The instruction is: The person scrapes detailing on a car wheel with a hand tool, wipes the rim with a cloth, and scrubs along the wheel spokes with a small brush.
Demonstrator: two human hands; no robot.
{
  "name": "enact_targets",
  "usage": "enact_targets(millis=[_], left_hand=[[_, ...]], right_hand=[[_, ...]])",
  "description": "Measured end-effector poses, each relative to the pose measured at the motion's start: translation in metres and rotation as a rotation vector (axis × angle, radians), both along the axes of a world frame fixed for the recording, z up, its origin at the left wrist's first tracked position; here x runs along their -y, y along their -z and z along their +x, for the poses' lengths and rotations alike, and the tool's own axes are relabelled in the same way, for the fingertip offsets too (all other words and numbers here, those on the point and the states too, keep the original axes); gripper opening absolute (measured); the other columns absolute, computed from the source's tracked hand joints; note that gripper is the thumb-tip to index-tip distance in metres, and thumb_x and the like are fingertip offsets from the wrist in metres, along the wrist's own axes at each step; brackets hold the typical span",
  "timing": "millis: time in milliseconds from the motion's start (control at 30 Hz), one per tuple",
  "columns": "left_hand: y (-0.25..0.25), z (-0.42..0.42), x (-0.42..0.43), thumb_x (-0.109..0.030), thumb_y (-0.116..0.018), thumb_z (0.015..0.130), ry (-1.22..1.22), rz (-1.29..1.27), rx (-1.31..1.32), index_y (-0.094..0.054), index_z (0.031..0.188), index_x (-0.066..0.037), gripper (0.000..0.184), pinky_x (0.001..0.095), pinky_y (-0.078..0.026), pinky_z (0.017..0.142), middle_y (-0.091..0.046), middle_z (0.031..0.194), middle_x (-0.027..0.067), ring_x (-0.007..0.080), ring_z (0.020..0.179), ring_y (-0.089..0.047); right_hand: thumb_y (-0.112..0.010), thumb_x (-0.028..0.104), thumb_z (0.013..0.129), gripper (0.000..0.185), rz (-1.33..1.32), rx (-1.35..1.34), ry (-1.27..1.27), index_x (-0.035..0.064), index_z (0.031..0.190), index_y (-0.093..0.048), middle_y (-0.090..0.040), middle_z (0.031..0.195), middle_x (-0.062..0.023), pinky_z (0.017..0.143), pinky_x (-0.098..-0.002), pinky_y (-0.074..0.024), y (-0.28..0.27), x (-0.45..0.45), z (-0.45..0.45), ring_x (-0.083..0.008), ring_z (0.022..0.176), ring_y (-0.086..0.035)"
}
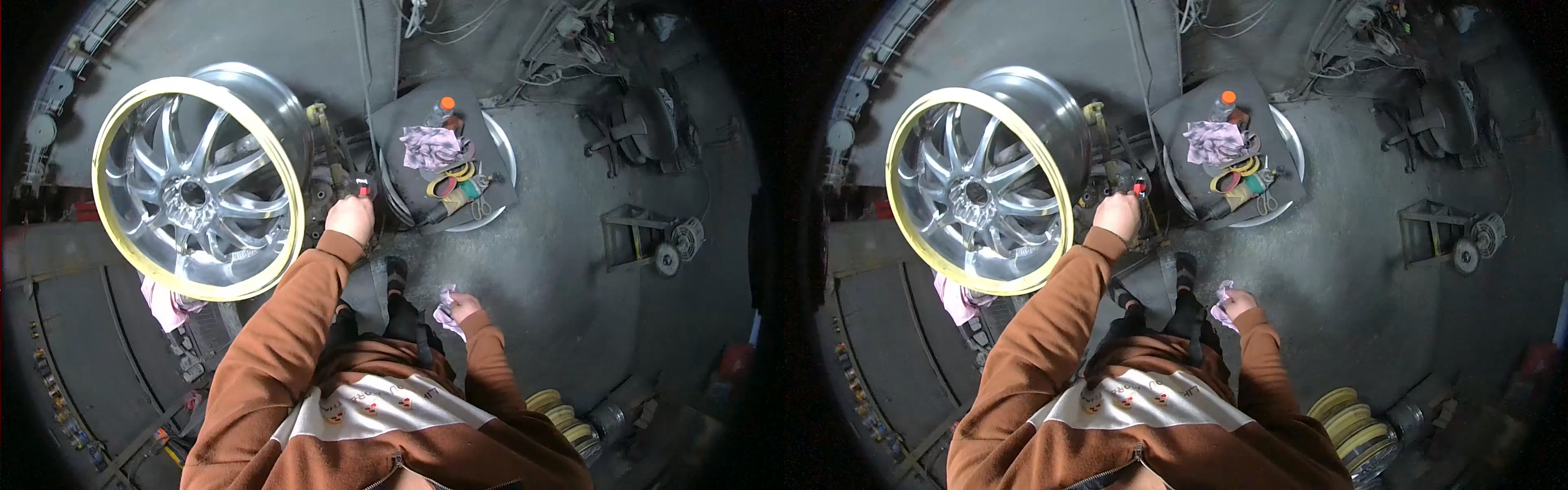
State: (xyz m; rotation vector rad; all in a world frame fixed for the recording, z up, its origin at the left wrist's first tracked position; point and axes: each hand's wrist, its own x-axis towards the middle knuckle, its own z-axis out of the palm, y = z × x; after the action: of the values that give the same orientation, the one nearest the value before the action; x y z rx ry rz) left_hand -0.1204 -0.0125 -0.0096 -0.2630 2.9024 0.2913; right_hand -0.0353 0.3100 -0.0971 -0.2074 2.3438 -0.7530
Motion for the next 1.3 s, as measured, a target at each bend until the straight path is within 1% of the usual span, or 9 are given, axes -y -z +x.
enact_targets(millis=[333,500,700,833,900,967,1100,1167,1300], left_hand=[[-0.015,0.026,-0.001,-0.014,-0.048,0.085,-0.122,0.088,-0.139,-0.058,0.09,0.003,0.02,0.0478,-0.054,0.06,-0.062,0.08,0.025,0.0409,0.068,-0.064],[0.004,0.062,-0.009,-0.008,-0.047,0.085,-0.12,0.031,-0.194,-0.055,0.093,0.001,0.015,0.0406,-0.055,0.058,-0.061,0.084,0.0174,0.0324,0.064,-0.065],[-0.042,0.103,-0.004,-0.015,-0.054,0.089,-0.371,0.689,-0.544,-0.059,0.095,0.0,0.017,0.0455,-0.049,0.068,-0.061,0.083,0.0221,0.0403,0.078,-0.06],[-0.083,0.161,0.015,-0.015,-0.054,0.094,-0.534,1.141,-0.532,-0.061,0.107,0.002,0.022,0.0256,-0.043,0.059,-0.057,0.074,0.0007,0.0098,0.062,-0.049],[-0.095,0.198,0.031,-0.014,-0.056,0.093,-0.67,1.266,-0.415,-0.061,0.109,0.0,0.023,0.0232,-0.043,0.068,-0.059,0.081,0.0006,0.0067,0.073,-0.049],[-0.094,0.223,0.044,-0.016,-0.054,0.095,-0.754,1.311,-0.506,-0.062,0.109,-0.002,0.021,0.0181,-0.03,0.046,-0.048,0.069,-0.0066,0.0,0.053,-0.037],[-0.052,0.236,0.076,-0.014,-0.056,0.092,-0.947,1.024,-0.516,-0.063,0.101,0.002,0.019,0.0216,-0.039,0.058,-0.052,0.067,-0.002,0.0053,0.063,-0.042],[-0.037,0.218,0.086,-0.016,-0.058,0.089,-0.866,0.734,-0.596,-0.063,0.096,0.002,0.02,0.0324,-0.048,0.066,-0.063,0.075,0.0165,0.0225,0.069,-0.062],[-0.012,0.184,0.089,-0.015,-0.056,0.087,-0.783,0.619,-0.572,-0.063,0.095,0.0,0.018,0.0425,-0.049,0.071,-0.064,0.086,0.0231,0.0387,0.083,-0.062]], right_hand=[[-0.056,0.018,0.082,0.024,0.028,0.103,0.018,0.0065,0.101,-0.066,-0.064,0.099,-0.0222,0.081,-0.0424,-0.048,0.004,-0.017,-0.007,-0.0382,0.094,-0.061],[-0.055,0.017,0.082,0.03,0.097,0.05,-0.095,0.0042,0.107,-0.064,-0.062,0.105,-0.0231,0.087,-0.0415,-0.0463,0.002,-0.003,-0.02,-0.0376,0.1,-0.06],[-0.049,0.017,0.084,0.035,0.17,0.144,-0.15,0.0021,0.113,-0.062,-0.06,0.114,-0.0228,0.094,-0.0407,-0.0433,-0.02,0.024,-0.036,-0.0373,0.108,-0.056],[-0.049,0.017,0.083,0.036,0.147,0.075,-0.228,0.0023,0.114,-0.062,-0.06,0.113,-0.0237,0.094,-0.041,-0.0433,-0.012,0.029,-0.037,-0.0379,0.108,-0.056],[-0.049,0.017,0.083,0.036,0.156,0.058,-0.296,0.0027,0.114,-0.062,-0.06,0.113,-0.0241,0.094,-0.041,-0.0435,-0.007,0.031,-0.037,-0.0379,0.108,-0.056],[-0.05,0.016,0.083,0.035,0.099,0.041,-0.367,0.0034,0.114,-0.062,-0.06,0.111,-0.0244,0.092,-0.0409,-0.0445,-0.013,0.045,-0.037,-0.0378,0.107,-0.057],[-0.052,0.014,0.081,0.034,0.136,0.091,-0.31,0.0019,0.111,-0.063,-0.064,0.101,-0.0239,0.085,-0.0393,-0.0472,-0.025,0.068,-0.031,-0.0376,0.096,-0.062],[-0.052,0.013,0.081,0.032,0.086,-0.024,-0.333,0.0023,0.109,-0.063,-0.064,0.099,-0.0245,0.082,-0.0405,-0.0473,-0.029,0.071,-0.025,-0.0377,0.093,-0.062],[-0.053,0.013,0.081,0.032,0.137,-0.002,-0.371,0.0027,0.109,-0.064,-0.063,0.099,-0.025,0.082,-0.0403,-0.047,-0.045,0.079,-0.02,-0.0376,0.095,-0.062]])
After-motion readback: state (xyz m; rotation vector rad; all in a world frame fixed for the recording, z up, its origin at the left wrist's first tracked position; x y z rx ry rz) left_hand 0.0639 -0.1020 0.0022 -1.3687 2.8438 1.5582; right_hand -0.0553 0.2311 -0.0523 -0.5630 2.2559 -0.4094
